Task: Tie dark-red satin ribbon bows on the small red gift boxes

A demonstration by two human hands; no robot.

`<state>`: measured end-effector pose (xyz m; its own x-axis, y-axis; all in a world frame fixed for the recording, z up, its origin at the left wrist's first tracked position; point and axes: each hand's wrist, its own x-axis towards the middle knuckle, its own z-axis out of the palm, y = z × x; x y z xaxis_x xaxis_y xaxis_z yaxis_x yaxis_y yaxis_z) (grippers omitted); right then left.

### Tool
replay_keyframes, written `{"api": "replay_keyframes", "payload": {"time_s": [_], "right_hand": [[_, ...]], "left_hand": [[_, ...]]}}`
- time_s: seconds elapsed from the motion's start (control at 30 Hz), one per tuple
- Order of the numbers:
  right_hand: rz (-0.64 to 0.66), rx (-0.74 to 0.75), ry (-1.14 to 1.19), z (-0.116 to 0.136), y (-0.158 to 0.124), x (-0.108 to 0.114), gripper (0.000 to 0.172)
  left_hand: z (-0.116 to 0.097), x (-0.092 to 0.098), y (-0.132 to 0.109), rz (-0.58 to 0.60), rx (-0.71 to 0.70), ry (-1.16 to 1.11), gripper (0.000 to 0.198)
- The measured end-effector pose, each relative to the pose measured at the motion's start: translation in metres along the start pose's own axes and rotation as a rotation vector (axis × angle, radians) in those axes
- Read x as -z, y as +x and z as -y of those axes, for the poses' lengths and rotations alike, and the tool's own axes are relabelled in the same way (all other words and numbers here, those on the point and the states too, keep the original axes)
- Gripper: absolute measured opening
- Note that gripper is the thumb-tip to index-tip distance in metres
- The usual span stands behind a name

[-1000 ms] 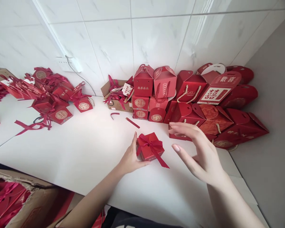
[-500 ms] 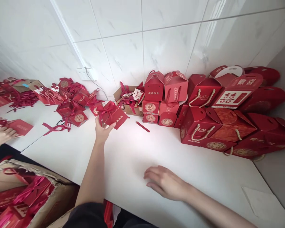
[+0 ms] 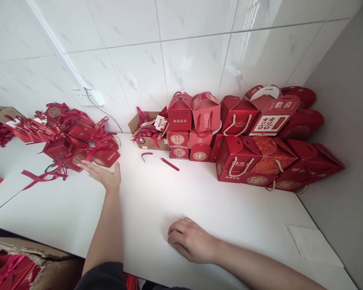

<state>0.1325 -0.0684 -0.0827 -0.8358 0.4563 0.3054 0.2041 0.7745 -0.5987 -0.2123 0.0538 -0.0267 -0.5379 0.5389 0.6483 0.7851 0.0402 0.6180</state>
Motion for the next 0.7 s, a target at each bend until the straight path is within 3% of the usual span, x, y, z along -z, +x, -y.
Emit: {"api": "replay_keyframes", "payload": {"time_s": [0.1,0.23,0.3,0.47,0.6,0.7], "right_hand": [[-0.012,0.016,-0.003,-0.001,0.001,-0.003,0.013],[-0.016,0.029,-0.026,-0.004,0.002,-0.006,0.015],[-0.018,0.031,-0.034,-0.005,0.003,-0.005,0.015],[-0.02,0.028,-0.041,-0.009,0.004,-0.004,0.016],[-0.021,0.041,-0.044,-0.013,0.005,-0.008,0.016],[-0.037,0.069,-0.106,-0.016,0.004,-0.003,0.016]], "left_hand": [[-0.03,-0.012,-0.011,0.009,-0.08,0.057,0.107],[-0.079,-0.045,-0.015,0.147,-0.208,-0.052,0.091],[-0.106,-0.062,-0.005,0.241,-0.307,-0.166,0.081],[-0.183,-0.092,0.036,0.379,-0.448,-0.319,0.087],[-0.24,-0.109,0.039,0.338,-0.556,-0.302,0.075],[-0.264,-0.119,0.021,0.281,-0.518,-0.29,0.087]]}}
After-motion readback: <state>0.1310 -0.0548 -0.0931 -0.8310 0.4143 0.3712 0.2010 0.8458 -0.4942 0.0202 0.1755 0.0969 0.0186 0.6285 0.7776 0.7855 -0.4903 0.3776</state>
